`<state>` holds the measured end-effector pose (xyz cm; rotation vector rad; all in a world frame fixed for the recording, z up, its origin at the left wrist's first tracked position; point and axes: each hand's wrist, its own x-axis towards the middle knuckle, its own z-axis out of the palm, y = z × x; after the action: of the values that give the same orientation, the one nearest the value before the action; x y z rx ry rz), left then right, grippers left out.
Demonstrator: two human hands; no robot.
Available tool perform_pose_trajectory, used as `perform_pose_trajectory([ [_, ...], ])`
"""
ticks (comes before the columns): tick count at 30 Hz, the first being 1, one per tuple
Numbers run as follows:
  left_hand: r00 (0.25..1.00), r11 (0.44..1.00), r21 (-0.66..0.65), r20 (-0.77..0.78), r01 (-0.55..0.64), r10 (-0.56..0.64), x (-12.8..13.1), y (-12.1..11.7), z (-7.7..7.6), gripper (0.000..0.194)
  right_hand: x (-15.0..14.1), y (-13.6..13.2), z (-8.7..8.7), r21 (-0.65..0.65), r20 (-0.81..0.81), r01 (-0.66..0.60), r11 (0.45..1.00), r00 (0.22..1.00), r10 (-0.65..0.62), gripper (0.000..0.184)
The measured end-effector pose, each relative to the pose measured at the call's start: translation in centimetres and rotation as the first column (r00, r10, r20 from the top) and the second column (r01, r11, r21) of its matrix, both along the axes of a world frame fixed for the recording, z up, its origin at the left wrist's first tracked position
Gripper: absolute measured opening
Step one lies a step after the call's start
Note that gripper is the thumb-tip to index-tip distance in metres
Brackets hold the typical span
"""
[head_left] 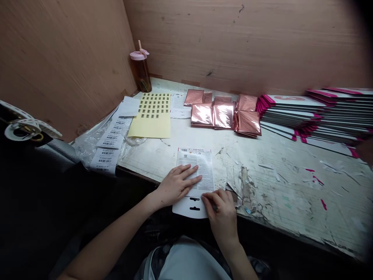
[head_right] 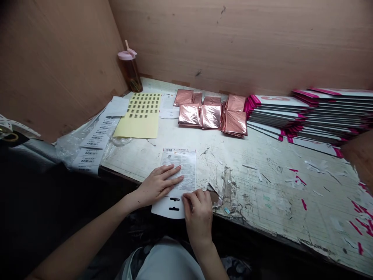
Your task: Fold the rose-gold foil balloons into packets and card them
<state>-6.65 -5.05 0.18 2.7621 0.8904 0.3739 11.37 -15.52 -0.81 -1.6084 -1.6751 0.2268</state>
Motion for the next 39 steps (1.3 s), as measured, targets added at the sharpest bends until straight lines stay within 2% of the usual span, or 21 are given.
perform_pose_trajectory([
  [4,1.0,1.0,-0.009,-0.009,-0.004,0.004,0.0,-0.1,0.0,0.044,0.3,0.6,-0.2,-0.036,0.044,0.022,0.999,0.999,-0.021,0.014],
  [8,1.0,1.0,-0.01,-0.006,-0.007,0.007,0.1,-0.2,0.1,0.043,-0.3,1.2,0.2,-0.031,0.229,0.065,0.997,0.972,-0.056,0.02],
  [10,1.0,1.0,-0.004,-0.005,-0.009,0.009,0.2,-0.1,0.0,0.043,-1.4,0.3,0.3,-0.002,0.313,0.066,0.998,0.948,-0.062,0.022],
  [13,1.0,1.0,-0.006,0.017,-0.008,0.008,0.2,0.4,-0.2,0.041,-3.0,-3.2,-0.5,0.051,0.375,-0.097,0.994,0.924,0.071,0.027],
  [15,0.996,1.0,-0.016,0.088,0.01,-0.009,0.0,0.5,-0.1,0.037,-2.9,-6.0,-1.2,0.069,0.42,-0.232,0.97,0.889,0.182,0.033],
  [17,0.978,0.999,-0.03,0.209,0.024,-0.017,-0.4,-0.2,0.2,0.027,-1.5,-8.0,-1.2,0.043,0.479,-0.3,0.953,0.843,0.244,0.038],
  [19,0.956,0.998,-0.047,0.294,0.041,-0.025,-1.1,-1.8,0.6,0.024,0.7,-8.4,0.0,-0.03,0.499,-0.338,0.941,0.81,0.307,0.034],
  [21,0.958,0.996,-0.041,0.281,0.074,-0.059,-1.9,-4.0,0.8,0.038,2.4,-7.3,1.7,-0.067,0.488,-0.383,0.921,0.793,0.365,0.023],
  [23,0.97,0.994,0.025,0.216,0.104,-0.107,-2.5,-6.0,0.4,0.065,3.1,-5.3,3.0,-0.031,0.505,-0.412,0.911,0.78,0.37,0.028],
  [24,0.972,0.99,0.086,0.202,0.109,-0.124,-2.7,-6.7,0.1,0.067,3.0,-4.2,3.1,0.006,0.53,-0.425,0.905,0.769,0.357,0.032],
  [26,0.961,0.975,0.212,0.25,0.067,-0.12,-3.1,-7.3,-0.8,0.046,2.6,-2.4,2.6,0.058,0.581,-0.454,0.889,0.74,0.339,0.032],
  [28,0.936,0.959,0.283,0.337,0.001,-0.1,-3.3,-7.0,-1.4,0.029,2.2,-1.1,1.5,0.09,0.596,-0.476,0.875,0.73,0.336,0.03],
  [31,0.935,0.952,0.305,0.342,-0.015,-0.095,-3.6,-5.6,-1.6,0.031,2.0,0.0,0.3,0.124,0.572,-0.486,0.865,0.747,0.338,0.028],
  [32,0.943,0.949,0.314,0.321,-0.016,-0.091,-3.6,-5.1,-1.5,0.034,2.0,0.3,0.2,0.134,0.566,-0.484,0.865,0.754,0.334,0.028],
  [34,0.949,0.942,0.331,0.31,-0.06,-0.048,-3.5,-4.3,-1.3,0.028,2.0,0.8,0.4,0.149,0.553,-0.474,0.868,0.767,0.324,0.027],
  [36,0.935,0.943,0.31,0.354,-0.118,0.001,-3.3,-3.8,-1.2,0.025,1.8,1.2,0.7,0.151,0.51,-0.444,0.883,0.8,0.315,0.026],
  [39,0.882,0.97,0.112,0.447,-0.216,0.145,-2.6,-3.7,-0.9,0.019,1.6,1.9,1.1,0.06,0.326,-0.313,0.948,0.904,0.278,0.019],
])
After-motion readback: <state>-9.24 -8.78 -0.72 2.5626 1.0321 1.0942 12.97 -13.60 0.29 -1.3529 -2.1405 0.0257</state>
